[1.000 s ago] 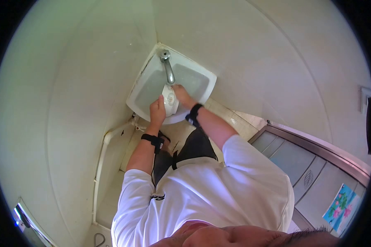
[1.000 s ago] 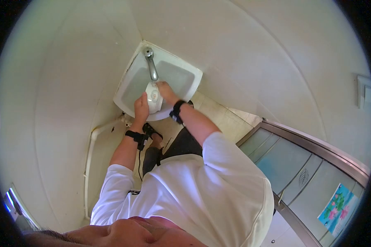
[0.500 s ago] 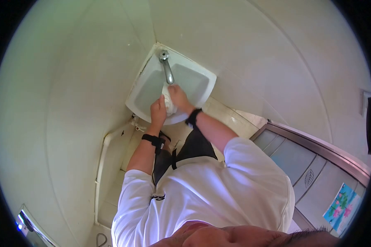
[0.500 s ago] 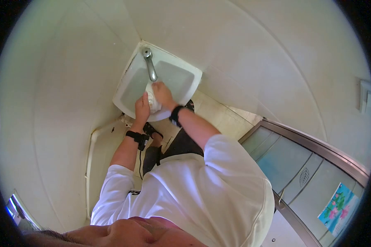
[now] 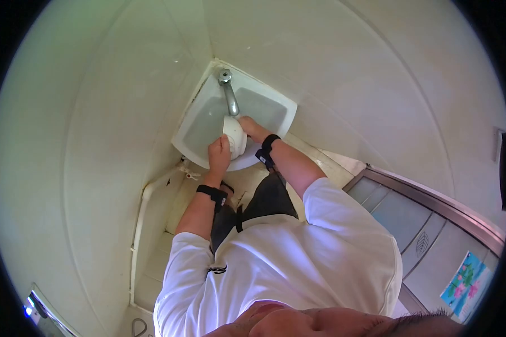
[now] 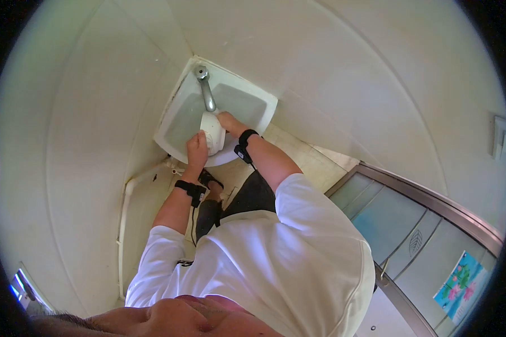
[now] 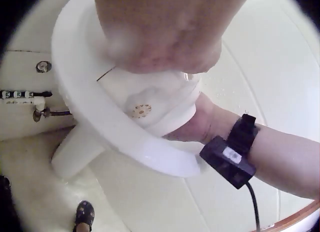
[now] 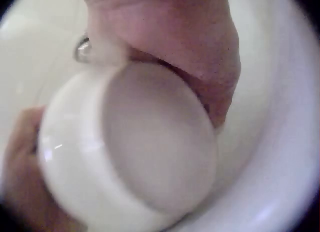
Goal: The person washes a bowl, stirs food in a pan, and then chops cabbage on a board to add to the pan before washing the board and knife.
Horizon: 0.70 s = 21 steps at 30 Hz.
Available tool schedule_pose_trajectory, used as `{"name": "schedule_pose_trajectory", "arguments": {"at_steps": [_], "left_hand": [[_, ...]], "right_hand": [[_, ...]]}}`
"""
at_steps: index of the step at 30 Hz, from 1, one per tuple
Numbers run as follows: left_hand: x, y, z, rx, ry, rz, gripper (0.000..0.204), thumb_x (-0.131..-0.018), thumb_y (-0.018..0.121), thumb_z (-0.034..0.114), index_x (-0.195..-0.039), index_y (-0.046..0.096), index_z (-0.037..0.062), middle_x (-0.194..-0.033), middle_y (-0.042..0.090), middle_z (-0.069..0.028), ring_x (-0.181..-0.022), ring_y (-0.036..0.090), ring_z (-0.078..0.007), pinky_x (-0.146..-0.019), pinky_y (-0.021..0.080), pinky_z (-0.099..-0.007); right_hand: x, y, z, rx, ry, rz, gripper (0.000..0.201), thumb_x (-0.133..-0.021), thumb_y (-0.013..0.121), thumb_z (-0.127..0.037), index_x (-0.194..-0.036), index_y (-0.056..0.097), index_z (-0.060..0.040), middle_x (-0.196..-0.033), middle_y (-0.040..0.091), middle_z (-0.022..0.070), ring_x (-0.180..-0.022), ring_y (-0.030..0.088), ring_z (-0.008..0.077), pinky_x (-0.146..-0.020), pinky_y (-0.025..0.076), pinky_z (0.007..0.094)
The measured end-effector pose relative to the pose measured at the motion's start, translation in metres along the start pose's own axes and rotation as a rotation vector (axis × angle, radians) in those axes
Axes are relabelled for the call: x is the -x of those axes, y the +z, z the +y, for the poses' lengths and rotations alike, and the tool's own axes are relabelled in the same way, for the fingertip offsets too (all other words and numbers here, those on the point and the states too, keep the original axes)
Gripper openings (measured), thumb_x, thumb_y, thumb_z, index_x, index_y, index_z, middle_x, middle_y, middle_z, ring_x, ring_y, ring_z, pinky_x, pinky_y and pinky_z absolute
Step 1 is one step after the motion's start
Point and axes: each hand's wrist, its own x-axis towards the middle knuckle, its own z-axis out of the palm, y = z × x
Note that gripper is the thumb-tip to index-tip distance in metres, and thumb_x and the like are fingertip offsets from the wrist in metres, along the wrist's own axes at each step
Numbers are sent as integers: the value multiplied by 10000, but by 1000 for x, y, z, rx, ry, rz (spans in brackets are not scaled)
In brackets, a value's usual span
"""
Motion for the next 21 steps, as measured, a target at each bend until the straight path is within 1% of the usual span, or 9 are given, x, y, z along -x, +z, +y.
{"name": "schedule_pose_trajectory", "arguments": {"at_steps": [3, 4, 6, 10, 12, 16, 18, 19, 21], "left_hand": [[0, -1, -4, -120, 11, -29, 432, -997, 459, 271, -798, 621, -76, -640, 581, -228, -560, 560, -264, -603, 459, -411], [-2, -3, -2, -63, -14, -10, 442, -998, 465, 279, -782, 613, -76, -620, 574, -209, -550, 541, -242, -594, 455, -407], [-2, -2, -1, -2, -45, 12, 452, -1000, 472, 288, -765, 606, -75, -599, 568, -190, -539, 521, -219, -585, 450, -404], [-3, -1, 6, 96, -80, -21, 470, -1009, 463, 304, -764, 600, -72, -611, 572, -136, -567, 522, -200, -592, 450, -396], [1, 1, 6, 59, -73, -41, 472, -1013, 457, 308, -773, 602, -72, -620, 574, -125, -581, 526, -200, -600, 451, -393], [-2, 4, 5, 140, -39, 79, 478, -1015, 461, 310, -771, 601, -76, -623, 567, -136, -599, 515, -183, -603, 443, -374], [-5, 2, 6, 148, 33, 133, 481, -1015, 463, 312, -768, 598, -78, -617, 561, -135, -599, 508, -176, -602, 439, -371], [-6, 3, -1, 112, -14, 101, 481, -1014, 465, 311, -763, 594, -79, -614, 556, -133, -597, 499, -173, -600, 437, -371], [-2, 3, 1, 77, -65, 58, 482, -1013, 468, 311, -757, 590, -79, -611, 551, -131, -595, 490, -169, -599, 436, -371]], "right_hand": [[-15, 17, 47, 198, -497, 435, 395, -987, 419, -291, -1083, 598, 47, -986, 653, 214, -935, 635, 370, -865, 486, 417], [4, 32, 42, 204, -495, 437, 395, -987, 419, -291, -1083, 598, 47, -986, 653, 214, -935, 635, 370, -865, 486, 417], [59, 66, 10, 713, -1090, 903, 382, -979, 449, -284, -1062, 620, 48, -927, 668, 167, -865, 652, 270, -810, 498, 378], [43, 44, -9, 545, -921, 731, 370, -975, 462, -271, -1069, 625, 48, -915, 669, 159, -849, 642, 254, -819, 493, 368], [5, 7, -9, -34, -93, 55, 377, -978, 446, -257, -1111, 600, 61, -962, 656, 208, -887, 625, 340, -869, 475, 394], [-15, 10, 31, -226, -55, 161, 383, -972, 427, -259, -1007, 631, 63, -938, 669, 240, -906, 650, 349, -805, 473, 412], [29, 29, 15, 172, -458, 498, 402, -979, 417, -278, -1045, 620, 63, -958, 659, 261, -935, 639, 376, -846, 472, 439], [42, 43, 12, 172, -463, 502, 402, -979, 417, -278, -1045, 620, 63, -958, 659, 261, -935, 639, 376, -846, 472, 439], [61, 71, 9, 586, -978, 890, 419, -987, 398, -304, -1094, 603, 45, -996, 649, 267, -946, 626, 411, -892, 468, 456]]}}
